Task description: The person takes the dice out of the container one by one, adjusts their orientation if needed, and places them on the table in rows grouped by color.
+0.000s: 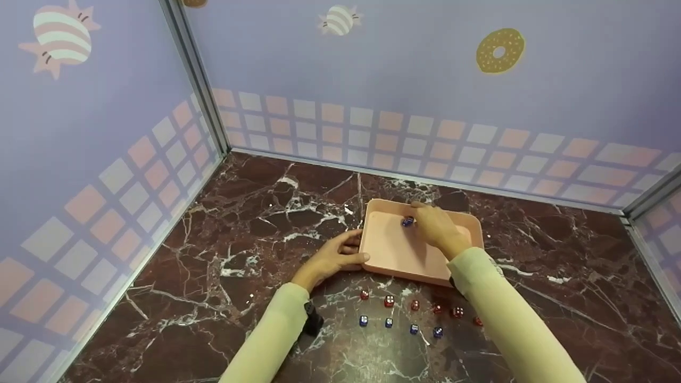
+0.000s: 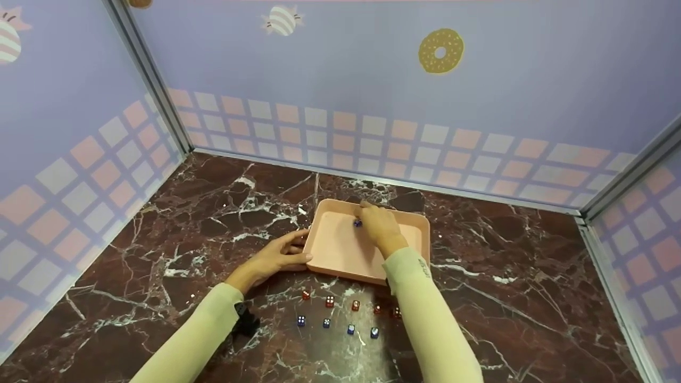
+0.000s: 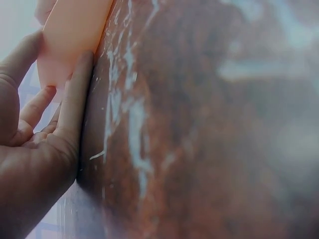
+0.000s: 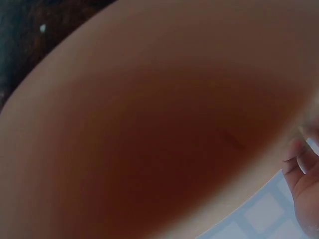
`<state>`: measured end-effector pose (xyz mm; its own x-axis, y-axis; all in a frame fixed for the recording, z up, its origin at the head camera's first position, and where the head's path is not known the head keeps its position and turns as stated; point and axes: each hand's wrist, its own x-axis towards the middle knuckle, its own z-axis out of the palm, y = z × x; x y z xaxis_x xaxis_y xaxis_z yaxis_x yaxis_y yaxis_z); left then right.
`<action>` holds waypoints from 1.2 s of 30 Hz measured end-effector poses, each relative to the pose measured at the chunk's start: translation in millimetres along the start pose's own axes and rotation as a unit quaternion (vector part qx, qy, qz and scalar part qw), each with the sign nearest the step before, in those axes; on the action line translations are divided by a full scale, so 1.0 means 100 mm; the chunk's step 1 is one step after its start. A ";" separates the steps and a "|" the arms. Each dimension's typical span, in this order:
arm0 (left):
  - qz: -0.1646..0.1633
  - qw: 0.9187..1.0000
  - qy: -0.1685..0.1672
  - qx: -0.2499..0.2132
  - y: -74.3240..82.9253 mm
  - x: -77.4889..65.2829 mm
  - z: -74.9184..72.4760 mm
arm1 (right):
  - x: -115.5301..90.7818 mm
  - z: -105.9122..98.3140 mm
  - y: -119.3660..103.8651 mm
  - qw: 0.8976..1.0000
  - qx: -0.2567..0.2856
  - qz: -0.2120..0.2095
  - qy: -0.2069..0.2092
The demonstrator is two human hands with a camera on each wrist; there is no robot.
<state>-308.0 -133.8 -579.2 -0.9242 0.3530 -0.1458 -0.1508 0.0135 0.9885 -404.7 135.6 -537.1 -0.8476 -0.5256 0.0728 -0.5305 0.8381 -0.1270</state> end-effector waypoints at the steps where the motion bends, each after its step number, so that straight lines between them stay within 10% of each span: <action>1: -0.001 1.000 -0.001 0.002 -0.01 0.00 0.00 | -0.02 0.01 0.01 1.000 -0.002 0.005 -0.003; 22: 0.000 1.000 0.003 -0.002 0.00 0.01 0.02 | -0.35 -0.06 0.05 0.999 0.043 0.016 -0.026; 36: 0.003 1.000 -0.005 0.003 -0.01 -0.01 -0.01 | -0.86 -0.07 0.01 0.992 0.078 -0.097 0.014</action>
<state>-307.3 -134.9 -580.4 -0.9219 0.3616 -0.1388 -0.1428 0.0159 0.9896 -332.5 182.1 -536.4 -0.7300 -0.6692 0.1389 -0.6790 0.6872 -0.2583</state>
